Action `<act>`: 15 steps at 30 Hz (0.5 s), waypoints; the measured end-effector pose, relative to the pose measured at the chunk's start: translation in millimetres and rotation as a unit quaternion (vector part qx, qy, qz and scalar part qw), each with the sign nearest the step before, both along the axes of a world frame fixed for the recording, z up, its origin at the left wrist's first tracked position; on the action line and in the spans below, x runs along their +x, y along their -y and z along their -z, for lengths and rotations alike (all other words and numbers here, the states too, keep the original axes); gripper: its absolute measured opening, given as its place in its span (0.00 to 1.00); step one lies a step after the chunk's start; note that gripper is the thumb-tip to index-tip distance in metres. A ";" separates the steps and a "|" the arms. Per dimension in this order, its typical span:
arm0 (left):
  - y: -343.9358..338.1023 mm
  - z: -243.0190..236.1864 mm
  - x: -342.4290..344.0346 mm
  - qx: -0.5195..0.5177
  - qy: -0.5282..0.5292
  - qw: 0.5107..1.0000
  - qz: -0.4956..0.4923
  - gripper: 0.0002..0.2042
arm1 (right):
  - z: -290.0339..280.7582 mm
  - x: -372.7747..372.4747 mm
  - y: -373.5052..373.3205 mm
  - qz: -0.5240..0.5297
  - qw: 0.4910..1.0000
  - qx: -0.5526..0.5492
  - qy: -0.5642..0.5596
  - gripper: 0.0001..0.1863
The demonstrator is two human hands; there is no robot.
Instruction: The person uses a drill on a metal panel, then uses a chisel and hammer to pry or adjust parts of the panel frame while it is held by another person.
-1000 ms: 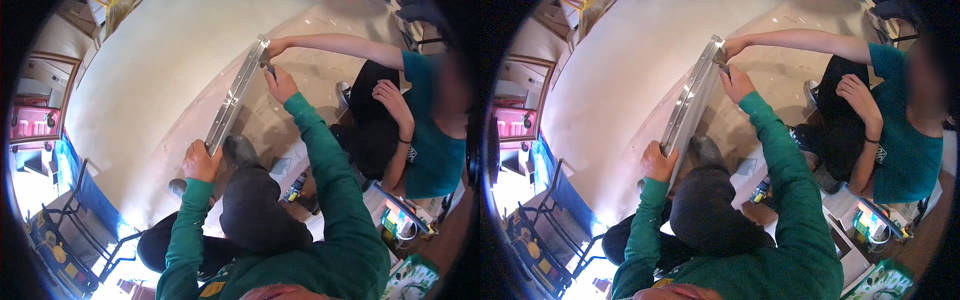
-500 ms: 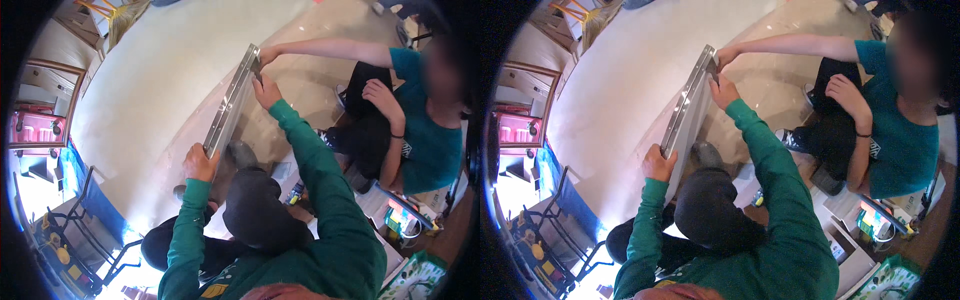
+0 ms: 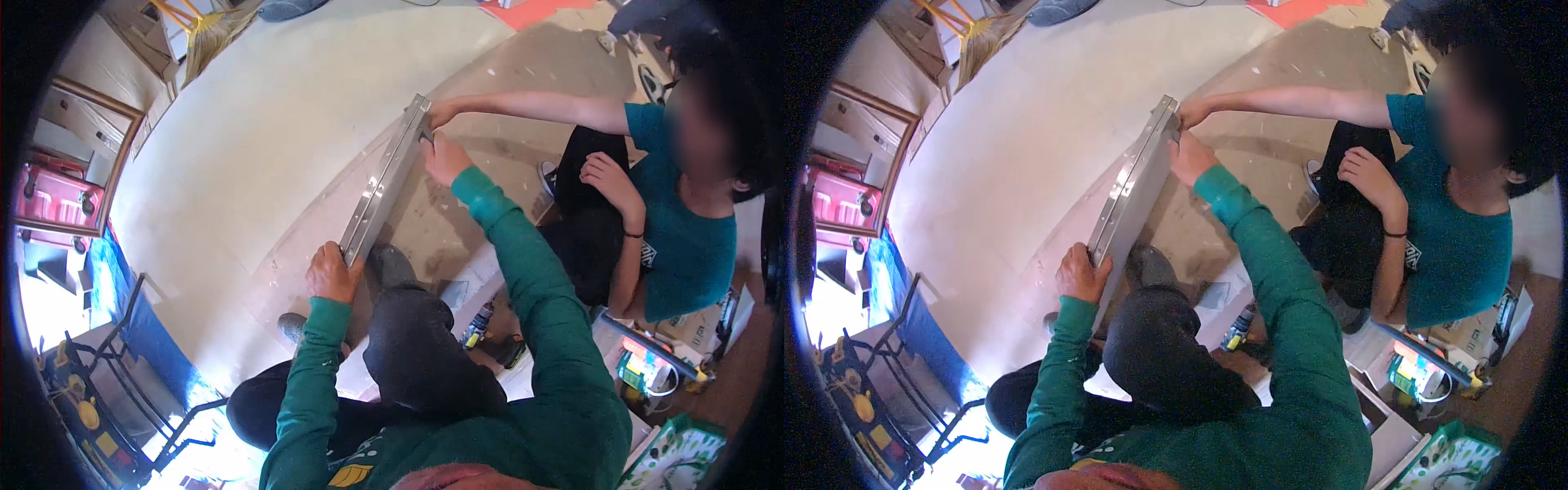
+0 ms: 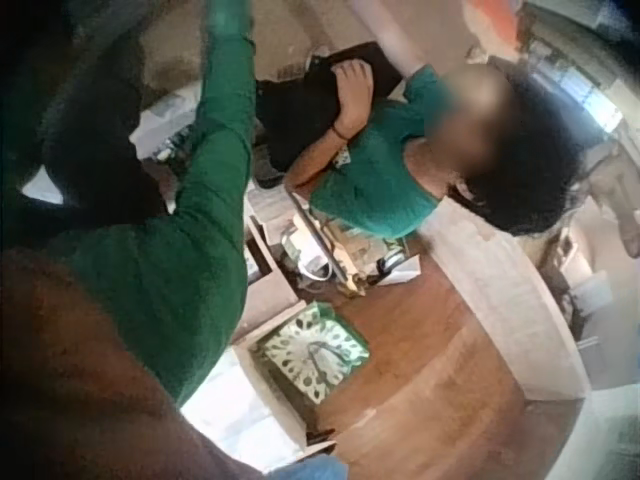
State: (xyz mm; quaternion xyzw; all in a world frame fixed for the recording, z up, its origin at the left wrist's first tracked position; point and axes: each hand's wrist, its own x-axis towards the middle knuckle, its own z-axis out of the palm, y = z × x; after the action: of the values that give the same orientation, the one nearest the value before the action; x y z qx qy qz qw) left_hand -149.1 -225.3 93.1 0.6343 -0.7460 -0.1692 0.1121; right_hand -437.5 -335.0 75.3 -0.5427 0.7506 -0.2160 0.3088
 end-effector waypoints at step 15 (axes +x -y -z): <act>6.5 3.3 -18.9 0.027 -0.010 1.000 -0.005 0.18 | -24.7 -54.4 13.9 -0.160 0.974 0.027 -0.158 0.18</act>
State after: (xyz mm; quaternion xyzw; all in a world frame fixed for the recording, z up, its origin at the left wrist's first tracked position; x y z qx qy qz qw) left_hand -168.1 -231.8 89.8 0.6393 -0.7365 -0.1955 0.1035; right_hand -491.9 -348.9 99.9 -0.6747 0.6987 -0.0549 0.2313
